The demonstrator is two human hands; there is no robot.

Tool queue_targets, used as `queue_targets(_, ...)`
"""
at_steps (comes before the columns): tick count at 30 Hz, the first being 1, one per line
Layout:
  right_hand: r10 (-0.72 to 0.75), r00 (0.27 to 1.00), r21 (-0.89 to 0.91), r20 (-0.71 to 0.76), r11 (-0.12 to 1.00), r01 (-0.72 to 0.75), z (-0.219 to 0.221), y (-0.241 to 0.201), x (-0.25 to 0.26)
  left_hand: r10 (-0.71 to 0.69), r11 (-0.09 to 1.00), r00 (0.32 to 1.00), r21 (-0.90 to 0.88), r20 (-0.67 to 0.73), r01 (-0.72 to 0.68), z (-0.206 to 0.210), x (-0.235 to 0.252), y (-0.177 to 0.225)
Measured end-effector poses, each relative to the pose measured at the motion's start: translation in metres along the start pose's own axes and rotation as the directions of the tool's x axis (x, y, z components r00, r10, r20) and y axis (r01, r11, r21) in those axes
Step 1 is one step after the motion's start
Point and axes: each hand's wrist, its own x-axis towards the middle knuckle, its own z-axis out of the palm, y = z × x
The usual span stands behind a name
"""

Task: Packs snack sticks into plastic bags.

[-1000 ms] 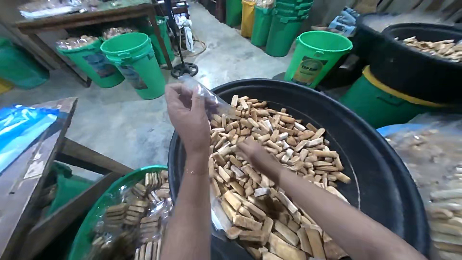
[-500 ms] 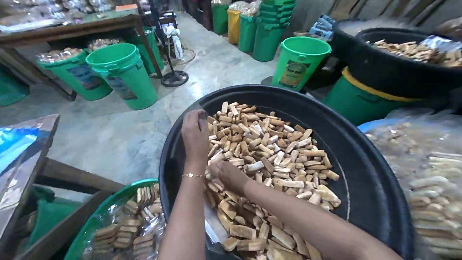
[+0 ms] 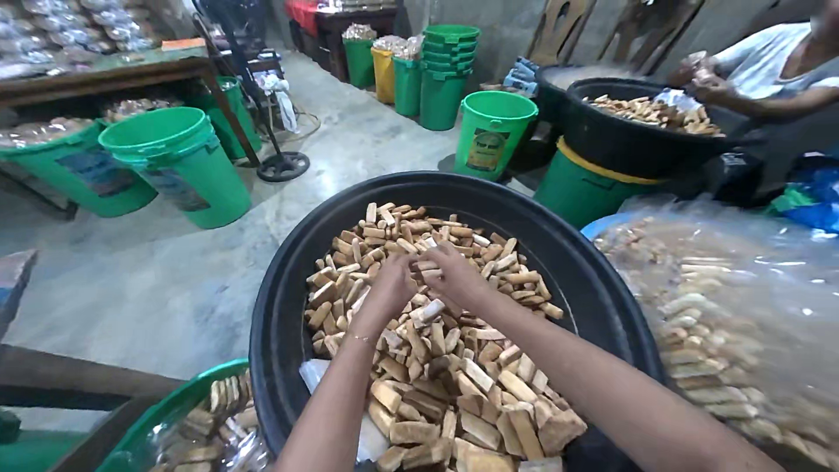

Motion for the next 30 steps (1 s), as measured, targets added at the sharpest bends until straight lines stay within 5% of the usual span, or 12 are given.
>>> queue_targets(2, -0.039, 0.999, -0.166, 0.036, 0.985, 0.045, -0.002, -0.013, -0.002, 0.011, 0.998, 0.997, -0.054, -0.081, -0.015, 0.006, -0.002, 0.006)
queue_targets(6, 0.096, 0.98, -0.103, 0.175, 0.992, -0.079, -0.023, -0.037, -0.007, -0.002, 0.993, 0.977, -0.114, -0.215, -0.023, 0.008, -0.004, 0.013)
queue_targets(9, 0.16, 0.966, -0.166, 0.203, 0.978, -0.127, -0.031, -0.04, 0.0, 0.119, 0.983, 0.951, -0.104, -0.284, -0.154, 0.007, -0.017, 0.028)
queue_targets(11, 0.15, 0.969, -0.125, 0.195, 0.984, -0.127, -0.036, -0.035, 0.002, 0.274, 0.929, 0.885, -0.133, -0.377, -0.345, 0.004, -0.031, 0.035)
queue_targets(13, 0.054, 0.989, 0.042, 0.136, 0.997, -0.06, -0.046, -0.029, -0.002, 0.37, 0.823, 0.716, -0.149, -0.591, -0.548, -0.008, -0.038, 0.025)
queue_targets(15, -0.066, 0.996, 0.139, 0.053, 0.989, 0.058, -0.06, -0.027, -0.011, 0.211, 0.805, 0.638, -0.238, -0.74, -0.543, -0.027, -0.043, 0.011)
queue_targets(18, -0.215, 0.977, 0.195, 0.001, 0.958, 0.211, -0.074, -0.031, -0.022, -0.119, 0.744, 0.863, -0.62, -0.491, -0.25, -0.04, -0.04, -0.012)
queue_targets(21, -0.265, 0.962, 0.119, 0.067, 0.959, 0.256, -0.082, -0.04, -0.027, -0.071, 0.512, 0.987, -0.854, -0.144, -0.088, -0.029, -0.033, -0.008)
queue_targets(25, -0.323, 0.909, 0.018, 0.265, 0.944, 0.33, -0.086, -0.038, -0.033, -0.167, 0.428, 0.974, -0.901, -0.153, -0.068, -0.017, -0.027, 0.011)
queue_targets(30, -0.179, 0.961, -0.151, 0.211, 0.965, 0.213, -0.044, -0.055, -0.022, -0.383, 0.583, 0.885, -0.813, -0.264, 0.009, -0.008, -0.014, -0.001)
